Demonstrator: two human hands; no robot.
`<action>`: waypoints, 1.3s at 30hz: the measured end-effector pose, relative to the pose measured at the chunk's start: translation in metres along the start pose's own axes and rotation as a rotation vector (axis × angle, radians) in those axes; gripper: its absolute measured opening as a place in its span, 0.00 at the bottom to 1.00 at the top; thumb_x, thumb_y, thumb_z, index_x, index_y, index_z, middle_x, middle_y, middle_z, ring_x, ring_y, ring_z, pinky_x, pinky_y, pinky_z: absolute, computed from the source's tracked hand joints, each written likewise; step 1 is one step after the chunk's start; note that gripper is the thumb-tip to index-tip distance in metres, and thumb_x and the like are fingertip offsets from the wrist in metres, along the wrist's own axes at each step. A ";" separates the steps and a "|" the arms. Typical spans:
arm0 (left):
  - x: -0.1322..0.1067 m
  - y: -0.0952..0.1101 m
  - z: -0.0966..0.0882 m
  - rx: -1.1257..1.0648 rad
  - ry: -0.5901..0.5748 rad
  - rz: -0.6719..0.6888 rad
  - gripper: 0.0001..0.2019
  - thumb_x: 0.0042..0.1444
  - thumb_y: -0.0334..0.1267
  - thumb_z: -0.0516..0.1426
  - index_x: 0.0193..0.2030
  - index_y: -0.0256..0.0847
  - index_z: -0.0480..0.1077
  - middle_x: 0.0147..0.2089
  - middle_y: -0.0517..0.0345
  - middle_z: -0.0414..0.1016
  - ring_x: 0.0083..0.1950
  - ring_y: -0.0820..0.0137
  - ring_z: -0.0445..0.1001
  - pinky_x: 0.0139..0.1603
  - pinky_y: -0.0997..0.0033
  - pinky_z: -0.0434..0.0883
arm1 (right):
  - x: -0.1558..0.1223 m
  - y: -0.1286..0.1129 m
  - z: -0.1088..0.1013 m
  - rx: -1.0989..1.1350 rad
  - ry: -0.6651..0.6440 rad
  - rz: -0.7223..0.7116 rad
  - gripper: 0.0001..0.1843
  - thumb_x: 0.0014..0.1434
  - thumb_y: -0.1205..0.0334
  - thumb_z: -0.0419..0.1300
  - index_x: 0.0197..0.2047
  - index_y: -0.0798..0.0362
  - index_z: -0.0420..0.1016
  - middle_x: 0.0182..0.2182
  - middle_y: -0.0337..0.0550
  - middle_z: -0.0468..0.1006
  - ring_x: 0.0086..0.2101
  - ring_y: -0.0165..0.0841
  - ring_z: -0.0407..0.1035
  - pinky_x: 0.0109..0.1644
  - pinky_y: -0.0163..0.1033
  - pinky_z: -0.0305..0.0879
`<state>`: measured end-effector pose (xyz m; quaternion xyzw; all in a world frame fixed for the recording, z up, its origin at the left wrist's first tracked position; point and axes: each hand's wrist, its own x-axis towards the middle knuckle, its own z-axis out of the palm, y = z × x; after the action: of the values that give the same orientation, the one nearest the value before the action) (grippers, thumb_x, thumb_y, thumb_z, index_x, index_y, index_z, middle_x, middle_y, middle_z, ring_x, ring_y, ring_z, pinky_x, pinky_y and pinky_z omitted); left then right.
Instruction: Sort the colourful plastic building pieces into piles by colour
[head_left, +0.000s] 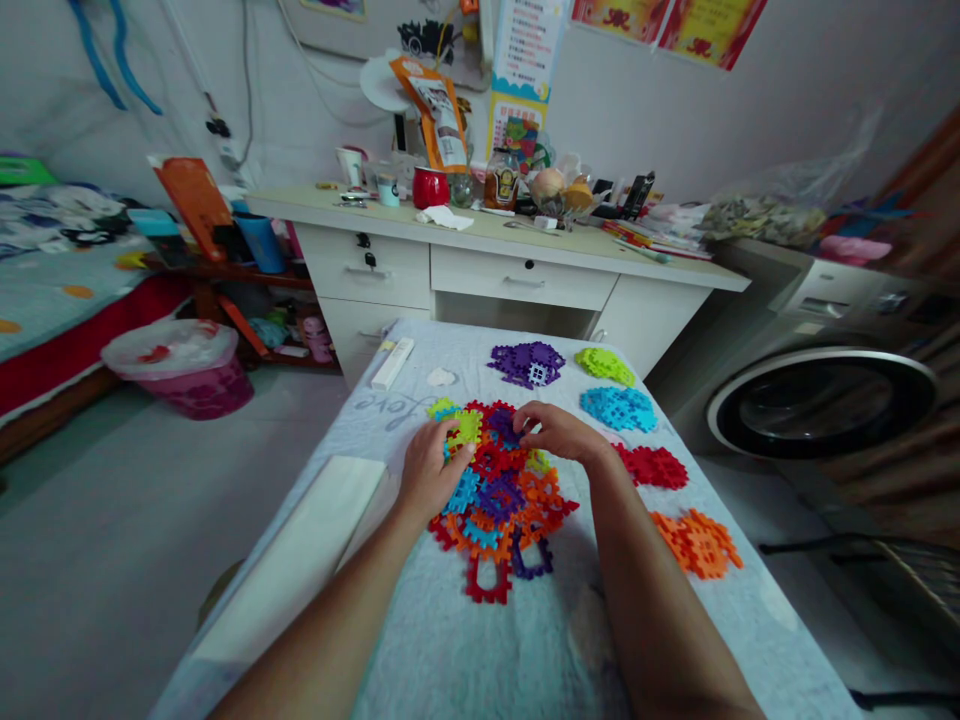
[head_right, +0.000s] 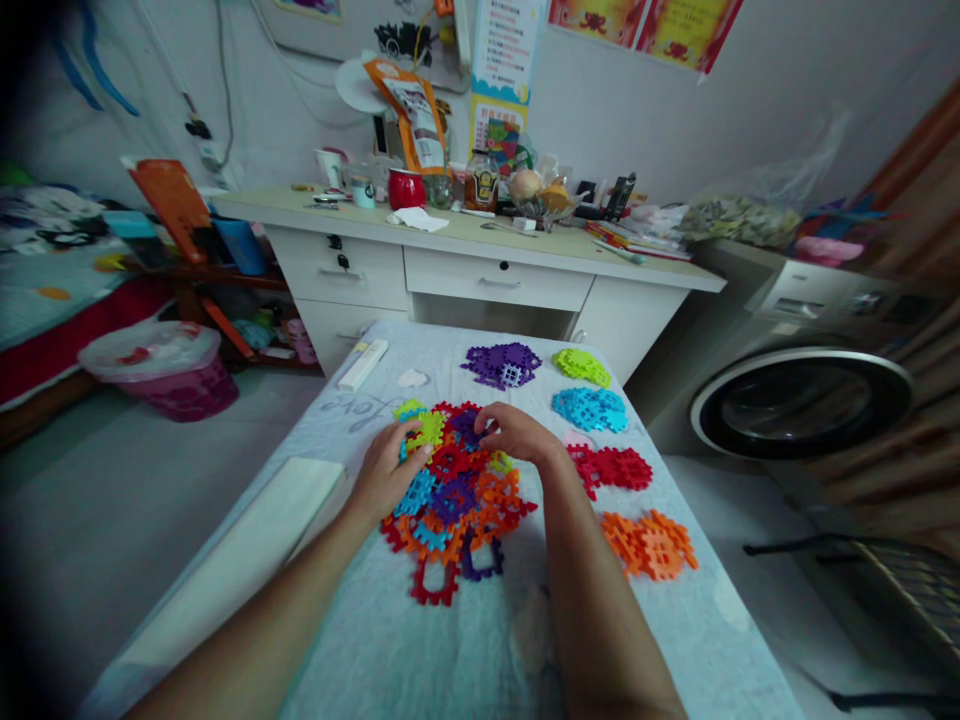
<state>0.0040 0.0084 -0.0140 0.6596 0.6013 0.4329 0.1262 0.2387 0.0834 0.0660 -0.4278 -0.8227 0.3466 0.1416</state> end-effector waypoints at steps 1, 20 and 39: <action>0.000 0.000 0.000 -0.002 0.000 0.001 0.17 0.59 0.47 0.55 0.52 0.42 0.69 0.51 0.49 0.74 0.55 0.58 0.72 0.59 0.51 0.68 | 0.000 0.000 0.001 -0.003 0.011 0.036 0.15 0.49 0.72 0.64 0.43 0.54 0.76 0.41 0.42 0.76 0.38 0.32 0.71 0.43 0.37 0.67; 0.002 0.003 -0.003 0.009 0.007 0.015 0.17 0.58 0.46 0.56 0.52 0.42 0.70 0.50 0.48 0.75 0.54 0.58 0.72 0.58 0.51 0.70 | 0.002 -0.001 0.007 -0.173 0.103 0.048 0.26 0.48 0.67 0.67 0.53 0.55 0.75 0.47 0.49 0.76 0.39 0.33 0.71 0.49 0.41 0.68; 0.002 0.002 -0.003 -0.010 -0.002 0.016 0.16 0.58 0.46 0.56 0.50 0.43 0.70 0.49 0.50 0.75 0.54 0.58 0.72 0.57 0.51 0.69 | 0.105 0.033 -0.029 -0.608 0.577 0.315 0.24 0.56 0.56 0.61 0.55 0.53 0.74 0.53 0.55 0.76 0.51 0.49 0.65 0.55 0.50 0.59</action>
<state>0.0032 0.0087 -0.0097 0.6640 0.5937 0.4365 0.1267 0.2117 0.1935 0.0579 -0.6493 -0.7389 -0.0273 0.1783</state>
